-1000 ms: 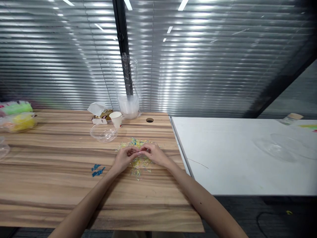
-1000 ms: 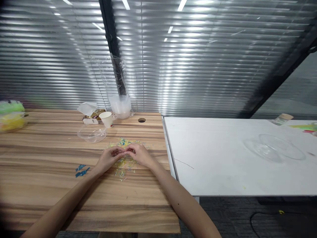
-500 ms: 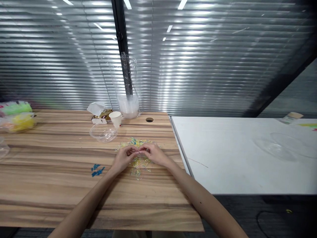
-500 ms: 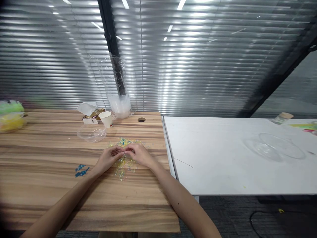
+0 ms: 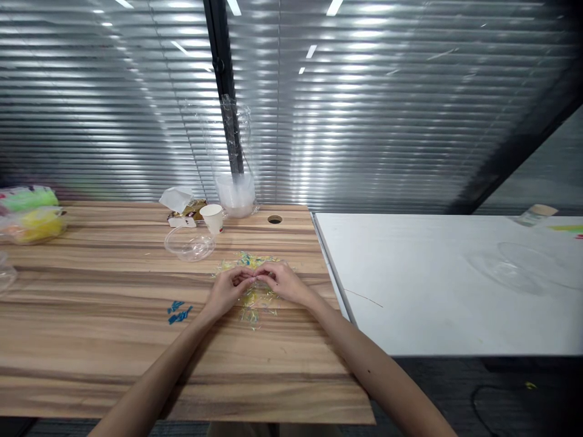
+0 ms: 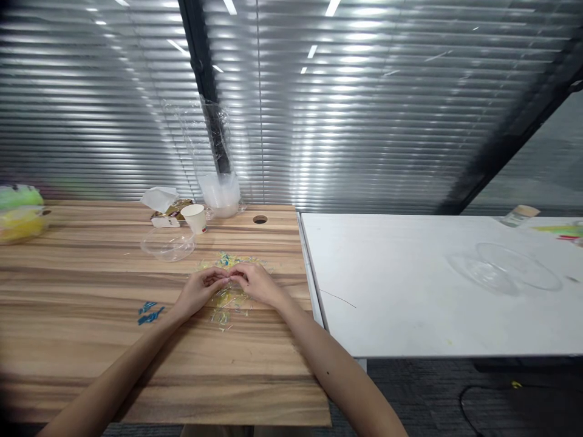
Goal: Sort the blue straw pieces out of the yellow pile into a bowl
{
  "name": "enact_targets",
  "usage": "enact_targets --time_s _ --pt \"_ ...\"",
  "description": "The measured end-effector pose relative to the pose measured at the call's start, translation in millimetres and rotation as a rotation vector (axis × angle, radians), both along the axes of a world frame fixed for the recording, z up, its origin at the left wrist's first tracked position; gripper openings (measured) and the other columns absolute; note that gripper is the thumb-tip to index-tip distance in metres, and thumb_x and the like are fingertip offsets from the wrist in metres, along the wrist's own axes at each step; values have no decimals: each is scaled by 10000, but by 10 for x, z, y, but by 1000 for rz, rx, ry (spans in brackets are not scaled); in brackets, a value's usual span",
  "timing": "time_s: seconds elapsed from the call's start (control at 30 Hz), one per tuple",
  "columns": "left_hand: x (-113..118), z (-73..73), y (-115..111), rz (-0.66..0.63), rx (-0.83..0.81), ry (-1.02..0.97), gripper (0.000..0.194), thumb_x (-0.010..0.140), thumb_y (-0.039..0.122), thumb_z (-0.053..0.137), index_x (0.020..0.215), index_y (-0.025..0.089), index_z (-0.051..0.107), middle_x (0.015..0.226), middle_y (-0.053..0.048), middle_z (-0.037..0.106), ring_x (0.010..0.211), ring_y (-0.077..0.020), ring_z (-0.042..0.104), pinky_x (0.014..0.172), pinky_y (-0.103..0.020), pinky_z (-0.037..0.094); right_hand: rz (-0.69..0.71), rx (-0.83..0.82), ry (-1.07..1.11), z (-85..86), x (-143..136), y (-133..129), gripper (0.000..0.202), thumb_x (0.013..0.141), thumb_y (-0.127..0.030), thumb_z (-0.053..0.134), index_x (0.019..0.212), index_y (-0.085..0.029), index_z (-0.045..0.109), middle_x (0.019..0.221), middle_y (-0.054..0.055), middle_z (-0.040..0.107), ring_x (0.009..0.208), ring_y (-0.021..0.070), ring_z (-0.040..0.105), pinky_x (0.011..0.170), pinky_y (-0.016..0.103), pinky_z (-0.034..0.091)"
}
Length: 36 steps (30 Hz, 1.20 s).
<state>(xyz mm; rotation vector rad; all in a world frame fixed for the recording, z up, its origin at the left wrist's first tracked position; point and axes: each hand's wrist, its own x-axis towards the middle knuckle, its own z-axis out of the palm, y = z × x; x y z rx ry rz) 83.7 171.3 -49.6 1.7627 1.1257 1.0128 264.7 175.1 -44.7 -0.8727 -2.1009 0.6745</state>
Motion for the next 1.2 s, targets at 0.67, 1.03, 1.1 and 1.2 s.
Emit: enact_targets --time_s 0.67,1.03,1.1,1.2 --pt "-12 -6 3 -13 -5 5 265 734 377 634 859 146 668 848 -77 709 784 -214 650 733 -328 506 22 -44 14 67 -1 -32 142 853 -101 543 911 -144 666 857 48 678 775 149 597 723 257 441" --pt "-11 3 5 -28 -20 -8 270 723 392 646 847 153 671 834 -68 711 771 -210 650 720 -325 514 31 -54 -6 70 4 -29 150 853 -87 535 921 -150 653 891 49 677 793 144 593 717 246 433" --pt "-10 1 5 -24 -13 -4 269 721 390 647 843 152 673 829 -68 710 776 -212 649 726 -329 514 33 -55 -9 70 5 -30 152 853 -88 534 920 -151 654 887 47 677 786 142 592 710 242 430" --pt "-10 -8 7 -22 -8 -4 274 714 396 652 838 153 675 826 -65 710 784 -214 649 729 -333 518 32 -70 -20 72 5 -33 155 855 -99 533 930 -157 656 878 42 677 767 139 588 694 238 427"
